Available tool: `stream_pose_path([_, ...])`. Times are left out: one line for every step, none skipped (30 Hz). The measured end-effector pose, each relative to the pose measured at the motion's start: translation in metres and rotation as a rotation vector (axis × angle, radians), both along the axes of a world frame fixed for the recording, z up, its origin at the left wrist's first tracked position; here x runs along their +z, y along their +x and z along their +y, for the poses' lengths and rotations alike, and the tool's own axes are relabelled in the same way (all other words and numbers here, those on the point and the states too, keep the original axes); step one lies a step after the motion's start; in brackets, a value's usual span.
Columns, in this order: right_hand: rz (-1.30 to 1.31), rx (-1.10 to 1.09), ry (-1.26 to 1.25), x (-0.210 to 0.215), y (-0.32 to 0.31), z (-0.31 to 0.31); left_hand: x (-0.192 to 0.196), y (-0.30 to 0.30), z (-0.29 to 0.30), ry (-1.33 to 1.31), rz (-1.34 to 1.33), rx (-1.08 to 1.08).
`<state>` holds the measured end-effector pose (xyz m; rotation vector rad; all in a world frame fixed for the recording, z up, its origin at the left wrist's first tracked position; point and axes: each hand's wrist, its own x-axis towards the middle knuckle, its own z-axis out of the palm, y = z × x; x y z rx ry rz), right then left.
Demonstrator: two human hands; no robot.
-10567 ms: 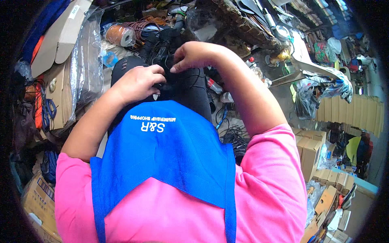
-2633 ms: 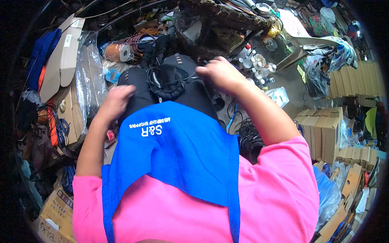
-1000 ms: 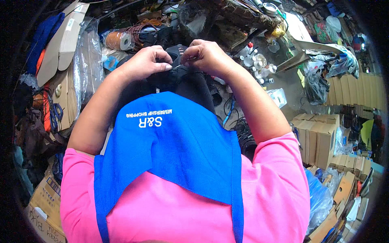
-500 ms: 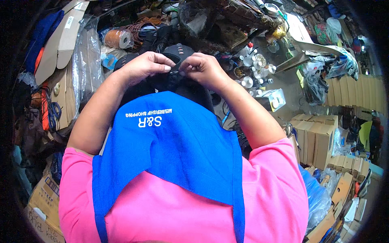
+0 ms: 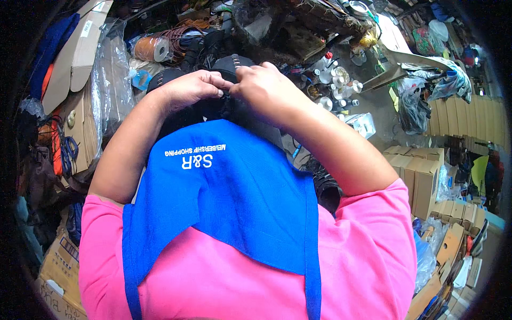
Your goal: Threading laces or cords through the eyelets of a black shoe upper part.
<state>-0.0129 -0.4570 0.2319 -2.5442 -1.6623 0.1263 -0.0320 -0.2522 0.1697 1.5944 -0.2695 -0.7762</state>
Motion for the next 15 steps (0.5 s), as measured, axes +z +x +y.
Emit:
stream_pose_path([-0.066, 0.026, -0.069, 0.003, 0.0, 0.004, -0.001, 0.001, 0.0, -0.001, 0.002, -0.002])
stream_pose_path([-0.066, 0.022, -0.07, 0.005, 0.0, 0.009, -0.001, 0.001, 0.0, -0.002, 0.014, -0.007])
stream_pose_path([-0.061, 0.049, -0.087, 0.006, 0.003, 0.013, -0.002, 0.002, 0.0, -0.003, 0.026, -0.011])
stream_pose_path([-0.056, 0.076, -0.105, 0.006, 0.008, 0.016, -0.002, 0.001, 0.002, -0.004, 0.027, -0.013])
stream_pose_path([-0.005, 0.077, -0.097, -0.003, 0.016, 0.016, -0.003, 0.001, 0.004, -0.012, -0.071, 0.003])
stream_pose_path([-0.005, 0.072, -0.098, -0.008, 0.024, 0.016, -0.003, 0.001, 0.006, -0.021, -0.17, 0.016])
stream_pose_path([0.156, 0.02, -0.124, -0.012, 0.032, 0.015, -0.005, 0.005, 0.008, 0.085, -0.163, 0.036])
stream_pose_path([0.32, -0.026, -0.148, -0.012, 0.037, 0.016, -0.003, 0.006, 0.009, 0.085, -0.161, 0.037])
stream_pose_path([0.292, 0.054, -0.12, -0.008, 0.043, 0.014, 0.001, 0.007, 0.011, 0.224, -0.235, 0.037])
stream_pose_path([0.407, -0.055, -0.128, -0.008, 0.047, 0.012, 0.002, 0.008, 0.012, 0.363, -0.31, 0.036])
stream_pose_path([0.329, -0.053, -0.074, -0.005, 0.047, 0.012, -0.002, 0.009, 0.014, 0.364, -0.307, 0.038])
stream_pose_path([0.25, -0.052, -0.02, -0.002, 0.048, 0.013, -0.011, 0.012, 0.017, 0.296, -0.253, 0.069])
stream_pose_path([0.302, -0.052, -0.039, 0.001, 0.049, 0.017, -0.017, 0.013, 0.019, 0.227, -0.199, 0.1])
stream_pose_path([0.304, -0.058, -0.039, -0.001, 0.051, 0.018, -0.02, 0.012, 0.019, 0.226, -0.199, 0.094])
stream_pose_path([0.314, -0.054, -0.066, -0.004, 0.052, 0.02, -0.023, 0.011, 0.019, 0.237, -0.281, 0.126])
